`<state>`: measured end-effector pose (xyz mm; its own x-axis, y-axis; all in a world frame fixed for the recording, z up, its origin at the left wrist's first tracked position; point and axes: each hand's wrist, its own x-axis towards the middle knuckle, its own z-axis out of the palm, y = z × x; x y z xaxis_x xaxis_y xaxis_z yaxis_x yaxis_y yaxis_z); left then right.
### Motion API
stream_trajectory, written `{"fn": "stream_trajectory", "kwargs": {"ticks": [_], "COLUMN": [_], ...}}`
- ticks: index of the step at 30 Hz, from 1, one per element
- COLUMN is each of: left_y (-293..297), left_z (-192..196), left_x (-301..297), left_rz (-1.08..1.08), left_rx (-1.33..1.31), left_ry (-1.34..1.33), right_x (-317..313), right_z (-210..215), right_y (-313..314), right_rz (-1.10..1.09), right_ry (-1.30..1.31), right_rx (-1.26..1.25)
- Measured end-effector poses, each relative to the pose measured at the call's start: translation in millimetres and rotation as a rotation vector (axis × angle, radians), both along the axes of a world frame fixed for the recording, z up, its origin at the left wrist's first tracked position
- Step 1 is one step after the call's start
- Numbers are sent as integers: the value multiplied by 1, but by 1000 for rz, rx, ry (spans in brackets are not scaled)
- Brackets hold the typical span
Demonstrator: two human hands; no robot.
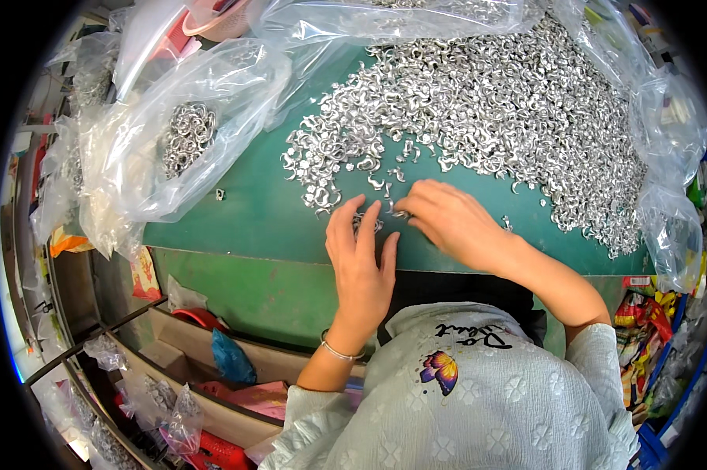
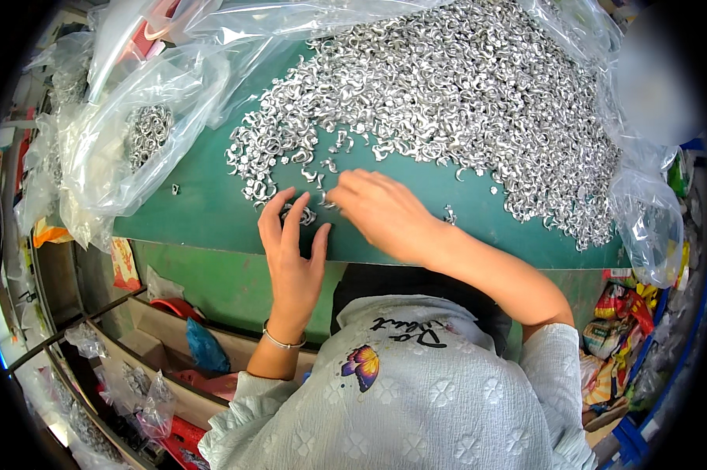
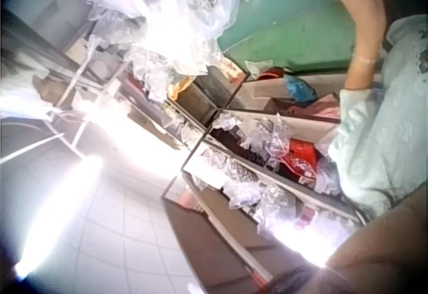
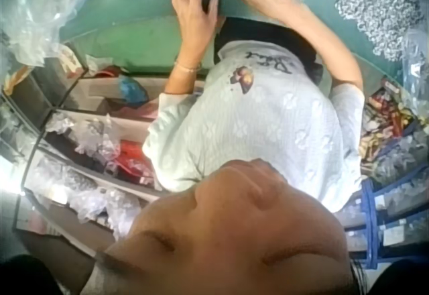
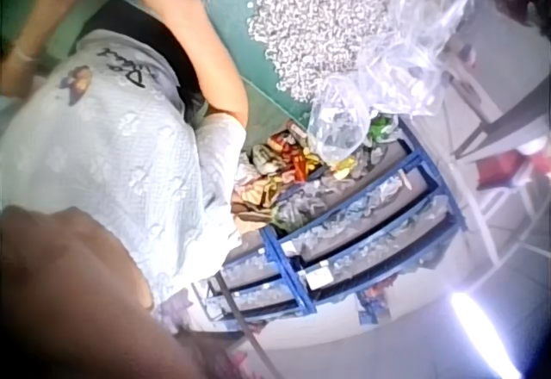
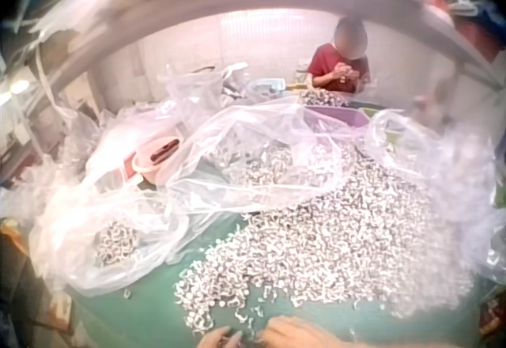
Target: The person sorts small silver metal components by hand on a green workbench, picking through a large pile and moving individual pieces into smaller groups.
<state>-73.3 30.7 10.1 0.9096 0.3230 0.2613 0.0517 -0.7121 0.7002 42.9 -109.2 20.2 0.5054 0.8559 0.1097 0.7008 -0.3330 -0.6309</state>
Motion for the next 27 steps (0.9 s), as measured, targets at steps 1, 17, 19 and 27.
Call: {"fn": "stream_trajectory", "kwargs": {"ticks": [1,17,19,27], "left_y": [0,0,-3,1], "left_z": [2,-7,-3,0], "left_x": [0,8,12,10], "left_rz": [-16,-32,0,2], "left_rx": [24,84,104,157], "left_ry": [0,-24,-9,50], "right_x": [0,34,32,30], "right_z": [5,7,9,4], "right_y": [1,-14,-7,-4], "right_rz": [54,-174,-168,-126], "right_ry": [51,83,-16,-70], "right_rx": [-20,18,109,72]}}
